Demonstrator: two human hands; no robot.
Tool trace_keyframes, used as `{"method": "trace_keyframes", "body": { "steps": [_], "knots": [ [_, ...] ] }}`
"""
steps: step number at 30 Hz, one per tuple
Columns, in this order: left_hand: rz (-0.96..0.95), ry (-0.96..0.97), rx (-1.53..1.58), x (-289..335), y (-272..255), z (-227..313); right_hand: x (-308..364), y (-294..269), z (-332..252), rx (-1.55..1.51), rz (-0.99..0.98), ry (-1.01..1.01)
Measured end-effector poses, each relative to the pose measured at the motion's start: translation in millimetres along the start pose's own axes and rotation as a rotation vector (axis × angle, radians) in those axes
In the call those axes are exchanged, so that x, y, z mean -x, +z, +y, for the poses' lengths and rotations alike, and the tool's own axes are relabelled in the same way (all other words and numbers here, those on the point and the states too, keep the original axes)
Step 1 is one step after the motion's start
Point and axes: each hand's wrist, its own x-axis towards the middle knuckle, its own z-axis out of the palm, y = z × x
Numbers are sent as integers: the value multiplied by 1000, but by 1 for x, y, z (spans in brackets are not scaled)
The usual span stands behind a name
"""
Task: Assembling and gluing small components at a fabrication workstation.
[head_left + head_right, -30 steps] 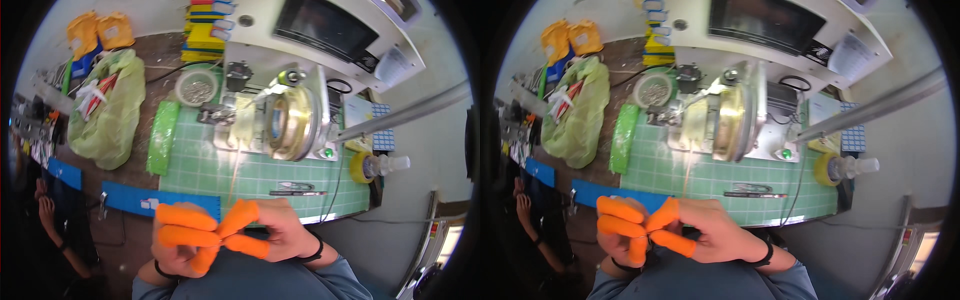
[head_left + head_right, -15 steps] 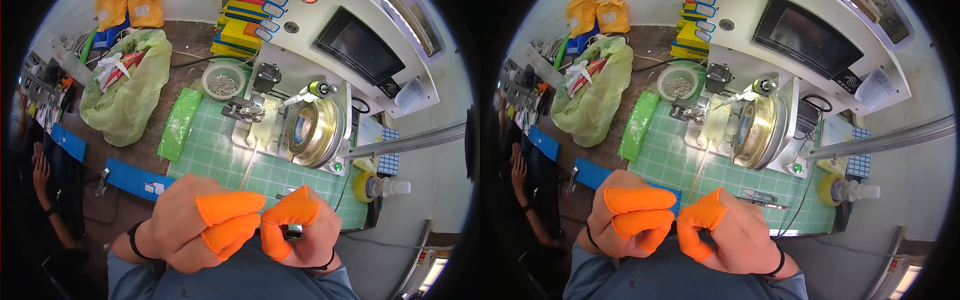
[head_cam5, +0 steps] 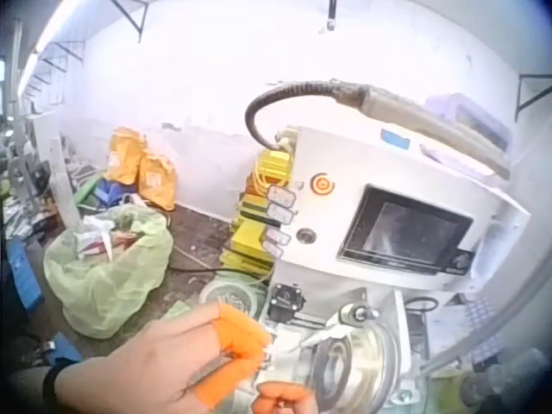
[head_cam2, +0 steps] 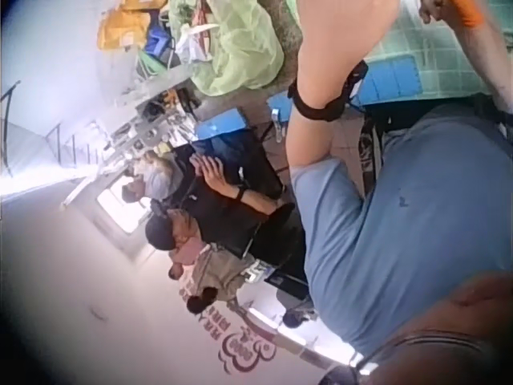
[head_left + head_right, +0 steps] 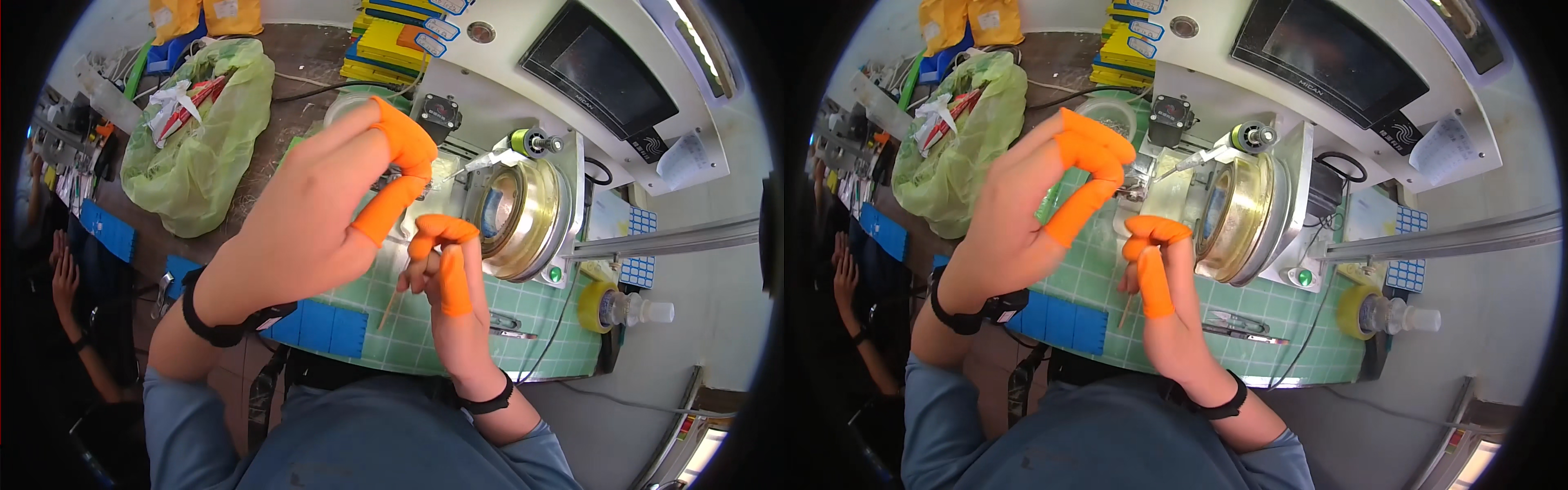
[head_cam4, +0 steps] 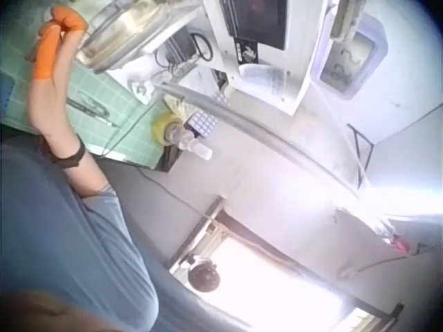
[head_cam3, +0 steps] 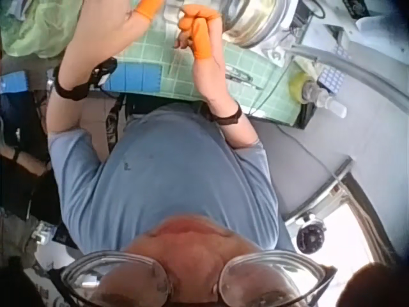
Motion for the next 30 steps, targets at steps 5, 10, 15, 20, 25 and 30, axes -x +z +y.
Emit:
{"method": "trace_keyframes", "body": {
  "steps": [5,10,15,20,25,30],
  "knots": [
    [-109,-54,-22,-4,16,-19,-26,6,22,-26,207,-98],
    [-76,11,-152,-2,24,-23,-43,4,29,62,289,-89],
    [-92,20,-162,-2,23,-27,-44,2,34,112,284,-148],
    [-67,23,-179,-2,24,-28,-47,4,36,167,301,-243],
    [-31,55,-175,1,26,-30,-52,5,40,152,294,-330],
    [-38,66,-241,2,25,-30,-58,2,44,213,293,-403]
  ]
}}
